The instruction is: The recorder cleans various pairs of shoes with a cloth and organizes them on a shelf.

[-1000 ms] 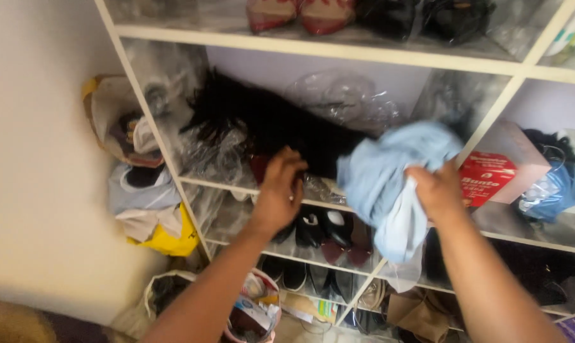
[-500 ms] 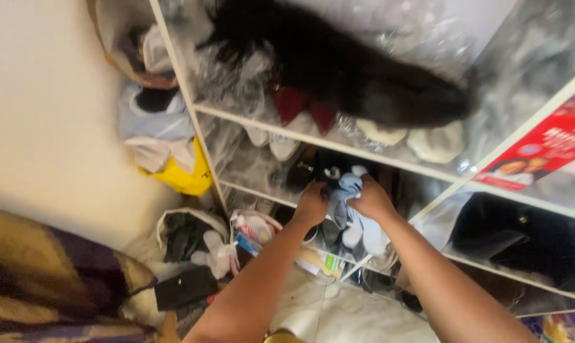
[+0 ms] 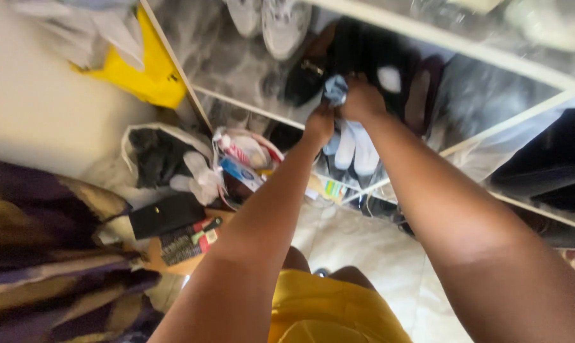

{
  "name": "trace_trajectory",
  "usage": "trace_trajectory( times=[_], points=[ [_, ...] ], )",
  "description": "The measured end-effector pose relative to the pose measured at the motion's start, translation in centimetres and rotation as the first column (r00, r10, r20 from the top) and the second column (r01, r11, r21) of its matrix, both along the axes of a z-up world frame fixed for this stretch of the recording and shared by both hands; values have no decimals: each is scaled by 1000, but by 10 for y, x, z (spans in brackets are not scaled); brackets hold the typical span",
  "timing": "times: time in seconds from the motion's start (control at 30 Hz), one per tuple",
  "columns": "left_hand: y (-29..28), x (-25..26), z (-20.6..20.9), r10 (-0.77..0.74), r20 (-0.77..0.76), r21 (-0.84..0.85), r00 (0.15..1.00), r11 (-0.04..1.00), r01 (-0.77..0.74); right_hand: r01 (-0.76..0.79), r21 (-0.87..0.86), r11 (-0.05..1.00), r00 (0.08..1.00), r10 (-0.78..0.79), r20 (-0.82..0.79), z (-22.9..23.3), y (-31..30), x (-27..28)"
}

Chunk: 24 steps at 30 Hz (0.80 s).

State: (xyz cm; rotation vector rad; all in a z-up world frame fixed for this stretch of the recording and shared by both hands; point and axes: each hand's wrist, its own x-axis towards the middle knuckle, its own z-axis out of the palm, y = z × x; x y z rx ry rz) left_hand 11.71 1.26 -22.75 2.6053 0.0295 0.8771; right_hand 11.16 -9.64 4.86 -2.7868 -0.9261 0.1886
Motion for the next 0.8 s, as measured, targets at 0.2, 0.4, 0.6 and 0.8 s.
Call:
trace_trajectory(
  times=[0.2, 0.4, 0.6, 0.8],
  points=[
    [8, -22, 18, 51, 31, -199, 998, 979, -43, 0, 33, 999, 999, -1, 36, -1, 8, -14],
    [0, -78, 138, -153, -467, -630, 871, 749, -206, 136, 128, 982, 990, -129, -59, 29, 2, -42],
    [17, -53, 94, 43, -213, -318, 976, 942, -111, 67, 194, 979, 996, -56, -64, 37, -13, -60],
    [1, -165, 221, -456, 80, -870, 886, -466, -161, -15, 68, 998, 943, 37, -332, 46, -34, -110]
  ],
)
